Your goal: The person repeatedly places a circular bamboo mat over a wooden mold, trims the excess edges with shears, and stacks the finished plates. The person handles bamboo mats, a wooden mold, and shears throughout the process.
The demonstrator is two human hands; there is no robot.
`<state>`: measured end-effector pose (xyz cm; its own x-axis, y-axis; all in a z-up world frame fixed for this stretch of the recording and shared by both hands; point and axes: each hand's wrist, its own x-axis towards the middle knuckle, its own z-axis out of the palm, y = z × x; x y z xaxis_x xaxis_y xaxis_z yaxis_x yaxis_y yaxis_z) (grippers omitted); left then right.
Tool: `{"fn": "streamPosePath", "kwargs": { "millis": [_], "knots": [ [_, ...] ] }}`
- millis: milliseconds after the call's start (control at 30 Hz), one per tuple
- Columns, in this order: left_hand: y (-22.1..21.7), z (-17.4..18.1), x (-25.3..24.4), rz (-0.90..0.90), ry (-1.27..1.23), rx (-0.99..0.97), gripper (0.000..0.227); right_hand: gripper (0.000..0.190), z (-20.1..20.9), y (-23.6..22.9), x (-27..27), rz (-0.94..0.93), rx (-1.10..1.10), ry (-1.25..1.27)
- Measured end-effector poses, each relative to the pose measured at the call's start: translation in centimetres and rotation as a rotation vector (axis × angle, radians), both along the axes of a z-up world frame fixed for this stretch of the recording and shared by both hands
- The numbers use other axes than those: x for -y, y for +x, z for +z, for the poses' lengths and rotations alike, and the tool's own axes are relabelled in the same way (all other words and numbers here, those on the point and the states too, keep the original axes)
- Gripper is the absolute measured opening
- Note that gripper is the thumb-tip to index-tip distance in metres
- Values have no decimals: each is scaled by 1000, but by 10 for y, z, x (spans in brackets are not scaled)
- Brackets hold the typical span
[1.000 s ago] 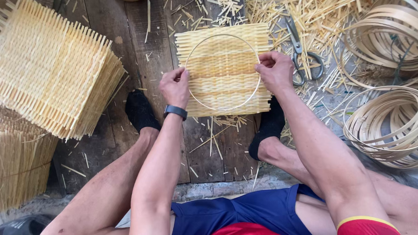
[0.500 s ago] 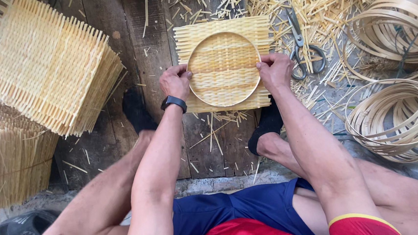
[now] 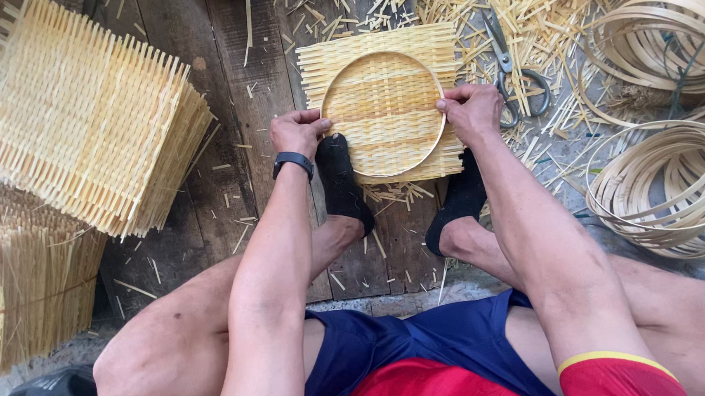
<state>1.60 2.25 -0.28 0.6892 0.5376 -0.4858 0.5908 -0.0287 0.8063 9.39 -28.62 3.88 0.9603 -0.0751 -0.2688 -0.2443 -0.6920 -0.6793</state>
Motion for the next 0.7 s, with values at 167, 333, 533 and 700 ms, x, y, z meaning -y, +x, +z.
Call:
{"fn": "streamPosePath", "kwargs": {
  "millis": [167,333,533,700],
  "knots": [
    [-5,5,7,-16,143,2,24,18,-6,1,4,-5,-30,33],
    [-15,-14,9,-5,140,58,22,17,-24,2,19,-3,-105,256],
    [-10,-18,-2,38,-261,116,22,18,-18,16,21,110,-74,65],
    [12,30,-9,-293,152,-149,24,56,31,-3,-5,325,40,-186]
  ]
}}
